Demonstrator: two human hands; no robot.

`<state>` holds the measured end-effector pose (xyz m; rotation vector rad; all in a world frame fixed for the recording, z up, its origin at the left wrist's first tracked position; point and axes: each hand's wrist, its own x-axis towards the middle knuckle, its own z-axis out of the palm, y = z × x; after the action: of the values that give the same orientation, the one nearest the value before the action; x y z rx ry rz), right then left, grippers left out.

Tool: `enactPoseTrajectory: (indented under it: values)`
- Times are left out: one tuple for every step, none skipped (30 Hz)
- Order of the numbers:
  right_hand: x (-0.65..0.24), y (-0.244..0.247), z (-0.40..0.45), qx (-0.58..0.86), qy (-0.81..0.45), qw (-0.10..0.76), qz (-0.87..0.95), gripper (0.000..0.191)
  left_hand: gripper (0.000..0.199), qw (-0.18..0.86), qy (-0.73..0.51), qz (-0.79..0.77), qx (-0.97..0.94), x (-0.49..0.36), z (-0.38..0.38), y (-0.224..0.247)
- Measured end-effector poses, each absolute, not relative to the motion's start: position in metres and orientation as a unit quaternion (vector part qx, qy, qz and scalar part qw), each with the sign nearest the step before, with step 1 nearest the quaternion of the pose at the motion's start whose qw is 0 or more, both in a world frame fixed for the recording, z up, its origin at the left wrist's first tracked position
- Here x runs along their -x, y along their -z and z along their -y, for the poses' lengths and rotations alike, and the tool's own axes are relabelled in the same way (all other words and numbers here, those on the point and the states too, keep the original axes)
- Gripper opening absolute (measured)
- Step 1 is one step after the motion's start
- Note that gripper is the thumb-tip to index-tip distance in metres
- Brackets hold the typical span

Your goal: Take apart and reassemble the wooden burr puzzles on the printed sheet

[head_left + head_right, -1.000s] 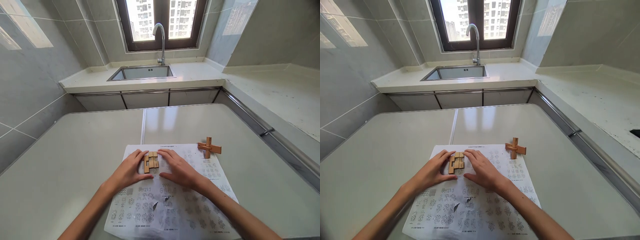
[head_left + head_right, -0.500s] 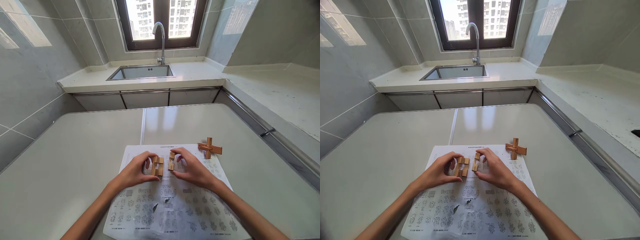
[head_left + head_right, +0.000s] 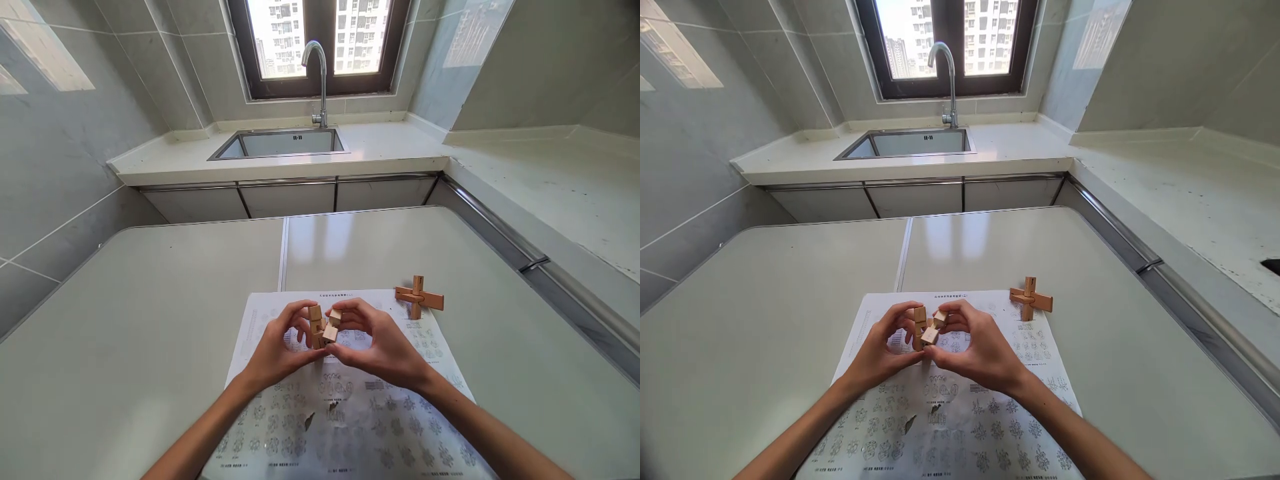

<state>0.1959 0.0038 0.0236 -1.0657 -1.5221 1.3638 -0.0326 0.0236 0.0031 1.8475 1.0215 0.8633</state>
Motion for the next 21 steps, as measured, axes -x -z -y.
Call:
enactPoseTrajectory:
  values:
    - [-0.193, -0.024, -0.004, 0.429, -0.534, 0.407, 0.604, 0.051, 0.064, 0.400, -0.356, -0.410, -0.738, 0.033, -0.023, 0.000]
    - [-0.191, -0.024, -0.004, 0.436, -0.526, 0.407, 0.606, 0.051, 0.064, 0.378, -0.366, -0.413, -0.743, 0.033, -0.022, 0.003]
    - [-0.188, -0.025, -0.004, 0.445, -0.516, 0.409, 0.608, 0.052, 0.063, 0.353, -0.376, -0.415, -0.750, 0.034, -0.022, 0.005]
    - [-0.185, -0.026, -0.004, 0.454, -0.504, 0.410, 0.610, 0.053, 0.063, 0.325, -0.385, -0.415, -0.758, 0.034, -0.021, 0.008]
    - [-0.183, -0.028, -0.004, 0.462, -0.491, 0.412, 0.614, 0.054, 0.063, 0.297, -0.392, -0.413, -0.767, 0.035, -0.021, 0.010]
    - [-0.180, -0.030, -0.004, 0.467, -0.479, 0.412, 0.619, 0.054, 0.062, 0.271, -0.397, -0.410, -0.775, 0.035, -0.020, 0.011]
    - [-0.178, -0.033, -0.005, 0.470, -0.468, 0.410, 0.626, 0.055, 0.062, 0.247, -0.401, -0.406, -0.783, 0.036, -0.020, 0.012]
    - [-0.176, -0.036, -0.005, 0.470, -0.460, 0.407, 0.634, 0.054, 0.061, 0.225, -0.406, -0.401, -0.790, 0.036, -0.019, 0.013]
    - [-0.175, -0.039, -0.005, 0.468, -0.457, 0.400, 0.642, 0.051, 0.060, 0.204, -0.411, -0.397, -0.795, 0.036, -0.019, 0.014]
    - [-0.173, -0.042, -0.006, 0.469, -0.454, 0.394, 0.647, 0.049, 0.059, 0.186, -0.416, -0.391, -0.800, 0.036, -0.018, 0.014]
    - [-0.172, -0.044, -0.006, 0.471, -0.453, 0.389, 0.650, 0.047, 0.057, 0.169, -0.421, -0.385, -0.803, 0.036, -0.018, 0.015]
    - [-0.171, -0.046, -0.006, 0.475, -0.453, 0.384, 0.650, 0.045, 0.055, 0.156, -0.425, -0.379, -0.807, 0.037, -0.018, 0.016]
    - [-0.171, -0.047, -0.006, 0.482, -0.453, 0.379, 0.648, 0.043, 0.053, 0.144, -0.427, -0.372, -0.811, 0.037, -0.019, 0.016]
    - [-0.170, -0.048, -0.006, 0.488, -0.453, 0.373, 0.646, 0.042, 0.052, 0.135, -0.426, -0.366, -0.816, 0.037, -0.019, 0.017]
    - [-0.170, -0.048, -0.005, 0.495, -0.452, 0.367, 0.645, 0.041, 0.051, 0.128, -0.423, -0.360, -0.821, 0.038, -0.020, 0.017]
    - [-0.170, -0.049, -0.005, 0.501, -0.448, 0.360, 0.647, 0.040, 0.051, 0.123, -0.419, -0.355, -0.827, 0.038, -0.020, 0.017]
    - [-0.170, -0.049, -0.005, 0.506, -0.443, 0.352, 0.651, 0.038, 0.051, 0.119, -0.415, -0.349, -0.832, 0.039, -0.021, 0.017]
    - [-0.170, -0.050, -0.005, 0.509, -0.436, 0.344, 0.657, 0.035, 0.052, 0.116, -0.411, -0.341, -0.837, 0.039, -0.021, 0.017]
    - [-0.170, -0.052, -0.005, 0.513, -0.427, 0.336, 0.665, 0.031, 0.052, 0.113, -0.407, -0.334, -0.843, 0.039, -0.021, 0.017]
    - [-0.170, -0.054, -0.005, 0.516, -0.419, 0.328, 0.671, 0.027, 0.052, 0.109, -0.402, -0.325, -0.849, 0.040, -0.022, 0.016]
    - [-0.170, -0.056, -0.006, 0.520, -0.411, 0.321, 0.676, 0.023, 0.052, 0.106, -0.395, -0.317, -0.856, 0.040, -0.021, 0.015]
